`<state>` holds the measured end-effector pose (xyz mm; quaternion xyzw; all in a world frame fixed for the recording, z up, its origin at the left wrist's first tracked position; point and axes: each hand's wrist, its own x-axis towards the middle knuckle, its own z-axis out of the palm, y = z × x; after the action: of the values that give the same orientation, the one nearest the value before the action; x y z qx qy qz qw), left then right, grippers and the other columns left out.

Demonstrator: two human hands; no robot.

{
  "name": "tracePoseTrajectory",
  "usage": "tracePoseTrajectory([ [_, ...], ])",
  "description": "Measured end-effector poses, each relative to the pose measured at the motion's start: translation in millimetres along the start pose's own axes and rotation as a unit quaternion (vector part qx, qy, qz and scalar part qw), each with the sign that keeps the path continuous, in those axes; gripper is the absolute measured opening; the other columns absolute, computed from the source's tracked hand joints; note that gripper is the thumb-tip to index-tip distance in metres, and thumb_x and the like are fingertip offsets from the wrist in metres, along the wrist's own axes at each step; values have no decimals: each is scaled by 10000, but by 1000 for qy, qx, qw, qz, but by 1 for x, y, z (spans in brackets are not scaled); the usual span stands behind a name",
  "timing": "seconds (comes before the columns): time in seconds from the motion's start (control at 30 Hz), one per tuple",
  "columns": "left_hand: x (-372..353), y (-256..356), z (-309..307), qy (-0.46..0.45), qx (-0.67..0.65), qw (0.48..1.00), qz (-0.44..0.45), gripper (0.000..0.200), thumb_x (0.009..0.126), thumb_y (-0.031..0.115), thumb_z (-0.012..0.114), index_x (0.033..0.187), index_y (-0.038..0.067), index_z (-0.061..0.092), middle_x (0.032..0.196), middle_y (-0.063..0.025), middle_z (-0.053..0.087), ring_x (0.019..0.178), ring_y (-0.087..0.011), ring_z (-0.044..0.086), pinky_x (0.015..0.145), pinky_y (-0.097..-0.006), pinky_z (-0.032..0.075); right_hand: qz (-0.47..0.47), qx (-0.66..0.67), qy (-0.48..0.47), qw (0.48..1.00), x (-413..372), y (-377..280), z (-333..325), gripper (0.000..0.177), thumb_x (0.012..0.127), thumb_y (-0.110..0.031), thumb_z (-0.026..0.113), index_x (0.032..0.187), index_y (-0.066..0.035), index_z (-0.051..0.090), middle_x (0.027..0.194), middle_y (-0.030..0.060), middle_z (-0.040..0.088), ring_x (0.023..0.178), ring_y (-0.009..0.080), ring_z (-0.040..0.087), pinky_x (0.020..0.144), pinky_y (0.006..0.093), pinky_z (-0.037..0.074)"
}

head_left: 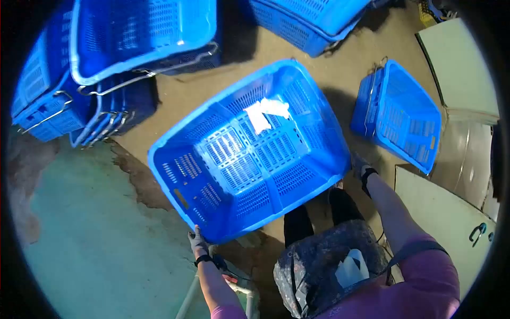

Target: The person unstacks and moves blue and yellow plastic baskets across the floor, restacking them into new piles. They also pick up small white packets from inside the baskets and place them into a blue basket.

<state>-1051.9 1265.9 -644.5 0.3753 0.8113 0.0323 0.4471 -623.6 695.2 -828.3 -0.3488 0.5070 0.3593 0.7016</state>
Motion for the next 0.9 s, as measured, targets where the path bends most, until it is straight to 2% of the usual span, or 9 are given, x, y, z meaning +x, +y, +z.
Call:
tracePoseTrajectory([
  [0.1, 22, -19, 11, -45, 139, 985, 92, 536, 749, 397, 640, 1090, 5, 512, 926, -118, 584, 756, -216, 565, 597, -362, 455, 24, -238, 80, 968, -78, 32, 53, 297, 902, -288, 352, 1105, -122, 492, 1110, 59, 530, 1006, 227, 503, 902, 397, 380],
  [0.17, 37, -25, 14, -28, 138, 984, 113, 400, 742, 275, 668, 990, -13, 544, 827, -63, 591, 655, -173, 541, 580, -326, 444, -53, -292, -106, 949, -39, 26, 5, 277, 880, -287, 411, 1082, -122, 502, 1038, 88, 567, 915, 238, 548, 789, 401, 453],
  [0.27, 10, -13, 20, -50, 67, 982, 168, 358, 750, 203, 652, 1010, -11, 528, 844, -67, 588, 670, -172, 538, 599, -312, 442, -216, -643, -83, 730, 58, -4, -115, 201, 849, -255, 485, 993, -127, 541, 917, 87, 588, 784, 229, 565, 719, 351, 476],
  [0.33, 16, -14, 17, -18, 52, 980, 192, 332, 727, 83, 639, 1033, 24, 526, 843, -62, 592, 689, -155, 551, 622, -294, 449, -129, -268, 73, 952, -13, 13, -13, 155, 839, -232, 508, 953, -131, 541, 833, 66, 558, 704, 199, 539, 678, 348, 475],
  [0.37, 19, -14, 16, -17, 51, 979, 198, 332, 727, 83, 639, 1033, 24, 526, 843, -62, 592, 689, -155, 551, 622, -294, 449, -125, -133, 127, 975, -46, 16, 31, 133, 834, -220, 520, 932, -133, 542, 791, 56, 543, 664, 184, 526, 658, 347, 474],
  [0.5, 5, -7, 19, -36, 27, 975, 219, 335, 711, 22, 617, 1032, 25, 524, 857, -60, 592, 711, -154, 559, 636, -283, 453, -161, -9, 174, 971, -130, -3, 96, 70, 820, -184, 554, 871, -139, 543, 666, 24, 498, 545, 139, 487, 597, 343, 472],
  [0.63, -13, -4, 15, -90, -13, 965, 247, 340, 709, 31, 633, 1029, 6, 521, 857, -71, 596, 718, -160, 566, 641, -277, 458, -319, -202, 33, 925, -141, -41, 91, 174, 807, -198, 572, 946, -102, 529, 738, -3, 508, 542, 102, 454, 551, 262, 428],
  [0.7, -14, 5, 14, -56, 44, 977, 200, 364, 704, 61, 650, 1037, -2, 516, 868, -82, 598, 712, -156, 563, 644, -277, 457, -348, -520, 12, 780, -163, -58, 122, 239, 794, -201, 593, 979, -57, 547, 816, -7, 560, 610, 79, 485, 592, 223, 416],
  [0.9, 10, 4, 1, -103, 94, 978, 153, 375, 810, 361, 566, 1025, 55, 537, 883, -50, 593, 760, -159, 548, 687, -288, 444, -247, -727, -25, 641, -149, -67, 166, 284, 835, -235, 555, 1011, -12, 556, 856, 25, 599, 703, 104, 545, 595, 238, 452],
])
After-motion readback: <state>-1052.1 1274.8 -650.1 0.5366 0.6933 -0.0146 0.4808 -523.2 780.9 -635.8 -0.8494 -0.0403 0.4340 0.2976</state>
